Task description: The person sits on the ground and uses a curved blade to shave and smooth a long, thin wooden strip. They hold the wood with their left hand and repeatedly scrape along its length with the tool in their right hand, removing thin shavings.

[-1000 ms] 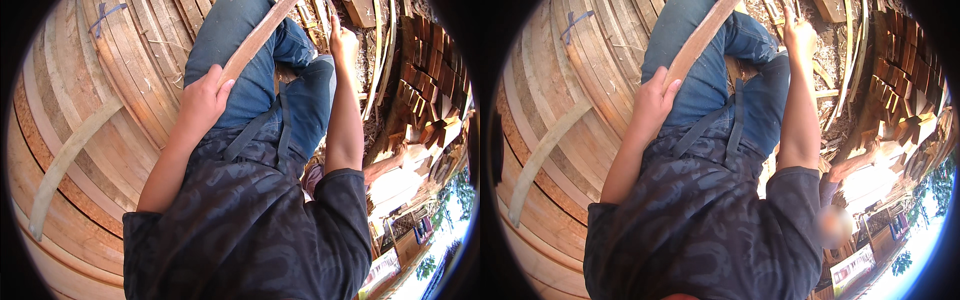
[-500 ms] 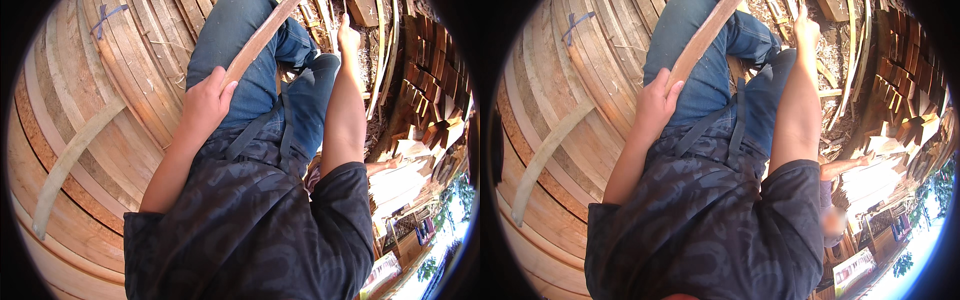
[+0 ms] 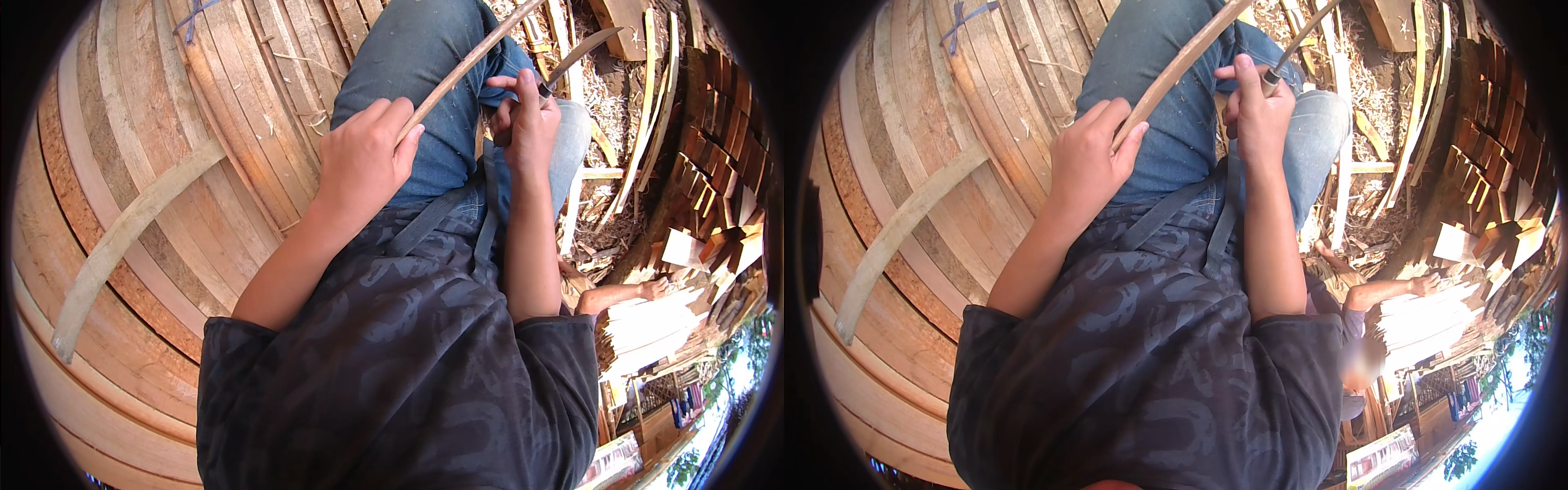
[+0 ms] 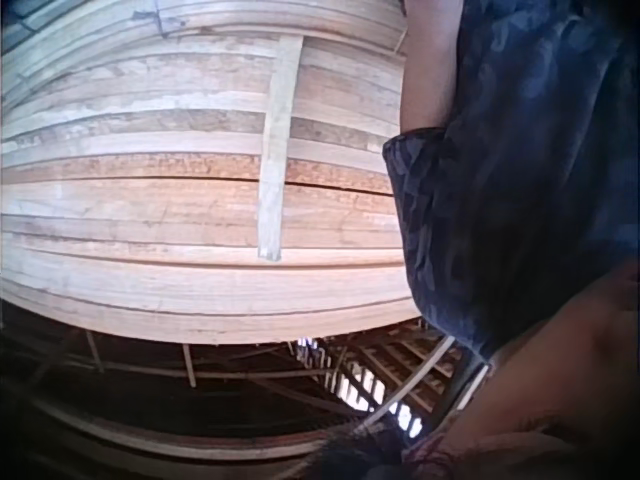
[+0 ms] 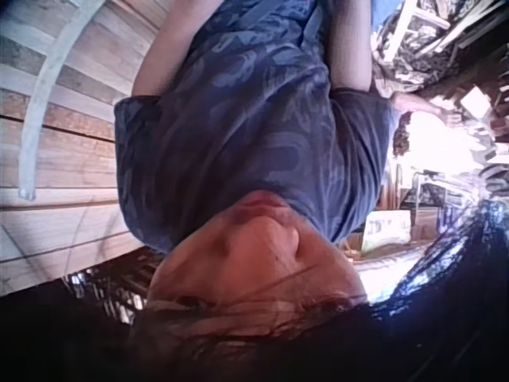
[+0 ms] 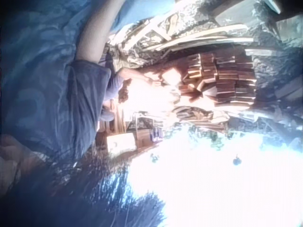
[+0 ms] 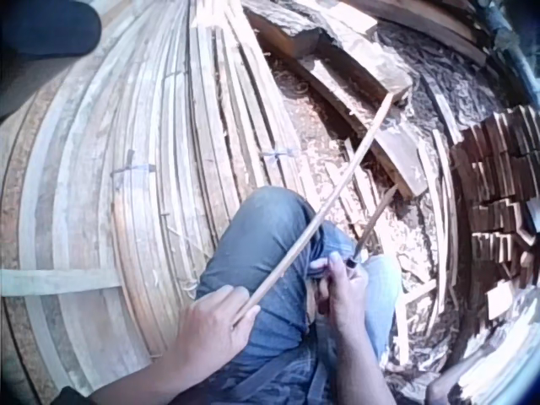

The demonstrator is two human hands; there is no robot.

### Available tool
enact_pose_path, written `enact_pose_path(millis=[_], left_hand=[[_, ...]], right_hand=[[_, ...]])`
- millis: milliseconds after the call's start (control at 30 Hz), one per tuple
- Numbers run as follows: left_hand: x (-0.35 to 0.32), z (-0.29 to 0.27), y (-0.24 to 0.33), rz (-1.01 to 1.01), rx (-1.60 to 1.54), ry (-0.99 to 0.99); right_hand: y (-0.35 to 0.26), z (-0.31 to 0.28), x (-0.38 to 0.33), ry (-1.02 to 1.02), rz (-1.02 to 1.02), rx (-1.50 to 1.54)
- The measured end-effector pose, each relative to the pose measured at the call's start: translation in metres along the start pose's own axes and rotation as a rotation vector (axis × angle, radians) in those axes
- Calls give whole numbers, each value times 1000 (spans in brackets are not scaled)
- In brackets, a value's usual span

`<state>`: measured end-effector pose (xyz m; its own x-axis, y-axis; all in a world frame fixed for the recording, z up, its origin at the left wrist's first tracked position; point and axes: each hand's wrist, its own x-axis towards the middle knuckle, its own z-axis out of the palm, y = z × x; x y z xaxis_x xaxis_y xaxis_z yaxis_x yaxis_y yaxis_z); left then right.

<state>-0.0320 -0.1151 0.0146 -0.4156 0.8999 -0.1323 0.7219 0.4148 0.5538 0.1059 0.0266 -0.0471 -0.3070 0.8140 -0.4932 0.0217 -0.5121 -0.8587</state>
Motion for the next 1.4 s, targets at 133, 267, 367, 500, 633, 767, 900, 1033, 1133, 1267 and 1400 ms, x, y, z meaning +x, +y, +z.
enact_pose_path(millis=[133, 267, 367, 500, 633, 767, 900, 1033, 1133, 1267, 1400], left_hand=[[1, -5, -3, -127, -182, -131], [-2, -12, -22, -169, -388, -221], [-1, -12, -27, -199, -563, -277], [1, -11, -29, -212, -778, -329], [-6, -31, -41, -261, -828, -558], [-24, -51, -64, -348, -780, -819], [-35, -51, -77, -424, -876, -905], [-36, -49, -83, -418, -952, -1008], [-41, -46, -77, -426, -1076, -977], [-47, -43, -77, -397, -1085, -903], [-46, -48, -66, -497, -970, -841]], right_hand=[[-5, 27, 3, -20, -78, -82], [6, 28, 11, -44, -93, 23], [4, 26, 10, -52, 30, 105], [-2, 17, 11, -252, 172, 508], [-5, 15, 23, -214, 100, 602], [-4, 13, 42, -168, 96, 639], [-15, 18, 54, -176, 171, 717], [-14, 14, 62, -226, 151, 705], [-18, 11, 65, -188, 105, 702], [-18, 7, 71, -222, 101, 739], [-11, 2, 78, -259, 158, 777]])
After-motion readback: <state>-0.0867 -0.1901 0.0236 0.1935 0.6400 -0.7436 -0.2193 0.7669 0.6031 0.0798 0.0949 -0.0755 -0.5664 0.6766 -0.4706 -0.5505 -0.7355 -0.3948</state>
